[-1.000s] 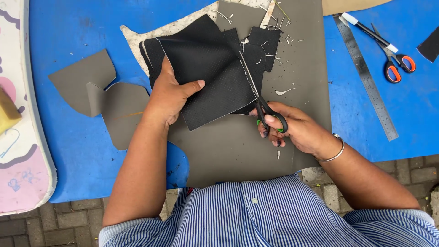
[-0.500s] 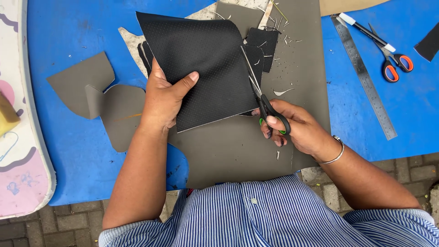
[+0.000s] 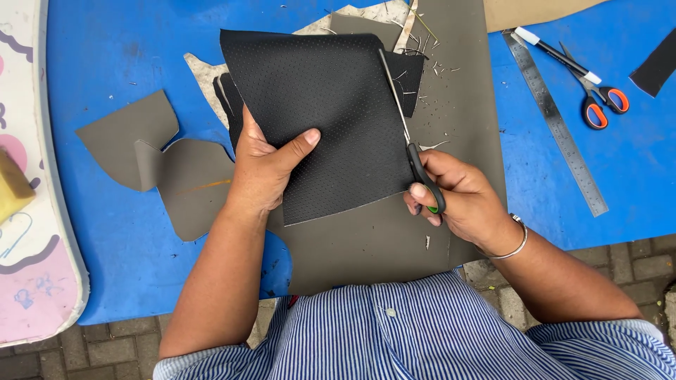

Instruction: Trimming the edges of small black leather pieces using scissors on a workshop table

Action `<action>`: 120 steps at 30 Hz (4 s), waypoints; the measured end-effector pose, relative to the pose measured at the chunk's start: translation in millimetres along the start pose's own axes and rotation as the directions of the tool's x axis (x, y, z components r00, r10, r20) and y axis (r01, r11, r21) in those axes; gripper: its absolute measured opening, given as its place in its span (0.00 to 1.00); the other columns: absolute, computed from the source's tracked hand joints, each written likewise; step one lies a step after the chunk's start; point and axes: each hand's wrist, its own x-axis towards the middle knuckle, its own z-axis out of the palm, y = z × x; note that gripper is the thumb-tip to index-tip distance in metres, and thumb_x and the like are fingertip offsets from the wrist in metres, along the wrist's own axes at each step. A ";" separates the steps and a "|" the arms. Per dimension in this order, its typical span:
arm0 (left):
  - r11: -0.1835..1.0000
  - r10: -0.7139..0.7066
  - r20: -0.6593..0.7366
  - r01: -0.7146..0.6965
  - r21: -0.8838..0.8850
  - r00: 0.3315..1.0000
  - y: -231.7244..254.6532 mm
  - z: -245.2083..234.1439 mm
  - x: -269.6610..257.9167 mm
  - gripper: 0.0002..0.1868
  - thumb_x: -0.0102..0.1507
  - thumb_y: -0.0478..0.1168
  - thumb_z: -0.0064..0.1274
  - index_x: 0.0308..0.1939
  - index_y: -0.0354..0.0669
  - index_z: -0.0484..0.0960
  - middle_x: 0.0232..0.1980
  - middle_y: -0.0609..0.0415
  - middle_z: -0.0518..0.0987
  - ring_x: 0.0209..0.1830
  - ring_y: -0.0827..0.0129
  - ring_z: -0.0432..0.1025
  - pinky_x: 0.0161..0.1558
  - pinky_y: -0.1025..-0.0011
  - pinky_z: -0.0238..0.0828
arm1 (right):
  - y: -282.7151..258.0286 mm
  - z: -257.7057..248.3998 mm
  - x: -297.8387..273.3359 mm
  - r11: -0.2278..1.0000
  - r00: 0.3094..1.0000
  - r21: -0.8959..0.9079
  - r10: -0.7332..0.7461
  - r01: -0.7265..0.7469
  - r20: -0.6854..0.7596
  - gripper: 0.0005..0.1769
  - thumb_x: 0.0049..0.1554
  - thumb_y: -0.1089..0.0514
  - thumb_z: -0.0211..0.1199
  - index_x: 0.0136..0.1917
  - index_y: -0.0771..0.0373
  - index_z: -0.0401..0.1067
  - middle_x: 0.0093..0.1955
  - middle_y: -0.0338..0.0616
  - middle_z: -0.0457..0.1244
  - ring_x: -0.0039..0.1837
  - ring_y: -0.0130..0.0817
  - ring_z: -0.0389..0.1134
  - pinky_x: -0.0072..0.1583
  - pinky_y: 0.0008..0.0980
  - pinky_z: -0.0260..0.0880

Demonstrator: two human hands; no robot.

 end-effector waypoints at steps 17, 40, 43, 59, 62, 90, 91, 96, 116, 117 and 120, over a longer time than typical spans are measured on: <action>0.991 0.012 0.242 -0.044 0.125 0.970 -16.5 -14.7 -8.2 0.36 0.56 0.21 0.64 0.64 0.49 0.69 0.52 0.46 0.83 0.52 0.61 0.79 0.54 0.52 0.82 | -10.3 2.2 -7.6 0.996 0.988 0.056 -0.061 0.070 -0.144 0.17 0.56 0.61 0.64 0.56 0.74 0.72 0.34 0.42 0.55 0.28 0.25 0.59 0.26 0.20 0.64; 0.970 -0.020 0.368 -0.072 0.233 0.930 -22.8 -12.3 -13.3 0.34 0.56 0.22 0.64 0.64 0.43 0.73 0.53 0.45 0.84 0.54 0.61 0.77 0.55 0.50 0.77 | -28.1 5.2 -2.2 0.984 0.973 0.083 -0.140 0.158 -0.186 0.16 0.56 0.61 0.64 0.55 0.74 0.71 0.32 0.44 0.56 0.27 0.28 0.63 0.26 0.20 0.63; 0.964 -0.036 0.386 -0.070 0.256 0.922 -22.1 -12.0 -13.6 0.34 0.56 0.22 0.64 0.65 0.42 0.72 0.53 0.43 0.84 0.54 0.60 0.77 0.56 0.49 0.77 | -24.1 -3.5 -2.0 0.984 0.974 0.071 -0.149 0.163 -0.170 0.16 0.57 0.62 0.63 0.55 0.75 0.70 0.29 0.46 0.57 0.26 0.29 0.63 0.25 0.18 0.61; 0.936 -0.139 0.458 -0.035 0.350 0.878 -12.5 -20.3 -7.2 0.30 0.56 0.24 0.63 0.62 0.38 0.77 0.55 0.40 0.84 0.56 0.55 0.77 0.56 0.47 0.76 | -40.2 -2.8 -1.3 0.984 0.980 0.009 -0.176 0.177 -0.091 0.15 0.55 0.63 0.63 0.53 0.76 0.71 0.28 0.52 0.60 0.29 0.30 0.63 0.26 0.18 0.63; 0.966 -0.100 0.402 -0.008 0.258 0.910 -12.1 -12.5 -10.7 0.28 0.58 0.28 0.65 0.62 0.41 0.78 0.56 0.43 0.83 0.58 0.56 0.75 0.59 0.48 0.76 | -45.4 4.9 -0.8 0.985 0.986 -0.045 -0.166 0.165 -0.013 0.11 0.55 0.65 0.63 0.50 0.75 0.71 0.25 0.52 0.60 0.25 0.25 0.57 0.26 0.16 0.57; 0.980 -0.140 0.407 0.184 -0.073 0.903 4.4 -58.7 -8.9 0.25 0.62 0.41 0.62 0.61 0.31 0.77 0.56 0.49 0.82 0.55 0.63 0.78 0.55 0.63 0.79 | -75.3 -46.1 1.8 0.931 0.868 -0.364 0.210 -0.035 0.451 0.37 0.55 0.39 0.63 0.67 0.68 0.71 0.39 0.41 0.62 0.41 0.29 0.61 0.44 0.29 0.62; 0.977 -0.156 0.406 0.202 -0.073 0.901 4.3 -59.1 -8.0 0.25 0.62 0.40 0.62 0.61 0.31 0.77 0.55 0.49 0.83 0.53 0.64 0.78 0.53 0.65 0.80 | -75.5 -46.2 2.2 0.917 0.877 -0.396 0.222 -0.039 0.427 0.35 0.54 0.41 0.64 0.67 0.67 0.72 0.37 0.41 0.63 0.39 0.28 0.60 0.41 0.28 0.59; 0.970 -0.166 0.406 0.224 -0.099 0.899 4.2 -62.9 -5.4 0.27 0.61 0.40 0.63 0.62 0.31 0.76 0.56 0.48 0.82 0.53 0.63 0.78 0.54 0.65 0.79 | -65.1 -52.6 8.4 0.890 0.902 -0.451 0.243 -0.061 0.357 0.26 0.52 0.62 0.69 0.64 0.67 0.76 0.33 0.34 0.61 0.37 0.22 0.57 0.39 0.22 0.59; 0.944 -0.044 0.202 0.107 -0.314 0.978 -6.2 -68.3 12.9 0.26 0.59 0.25 0.56 0.63 0.29 0.76 0.53 0.34 0.82 0.51 0.45 0.81 0.52 0.50 0.83 | -63.1 4.9 65.8 0.985 0.901 -0.169 0.055 0.021 0.430 0.25 0.50 0.57 0.66 0.57 0.76 0.74 0.29 0.50 0.62 0.29 0.24 0.55 0.33 0.21 0.50; 0.944 -0.039 0.199 0.101 -0.314 0.979 -4.8 -68.4 13.2 0.26 0.59 0.25 0.56 0.63 0.29 0.76 0.53 0.34 0.82 0.51 0.45 0.81 0.52 0.50 0.83 | -66.2 5.9 66.6 0.985 0.899 -0.171 0.054 0.024 0.434 0.25 0.50 0.57 0.66 0.57 0.76 0.74 0.29 0.50 0.62 0.29 0.24 0.55 0.33 0.21 0.50; 0.975 -0.094 0.205 0.132 -0.181 0.974 -1.5 -70.5 13.8 0.25 0.60 0.25 0.57 0.62 0.30 0.77 0.52 0.37 0.83 0.49 0.51 0.82 0.50 0.54 0.84 | -70.8 9.2 70.0 0.982 0.902 -0.187 0.046 0.039 0.430 0.21 0.50 0.60 0.67 0.55 0.75 0.75 0.27 0.48 0.61 0.28 0.22 0.52 0.32 0.19 0.47</action>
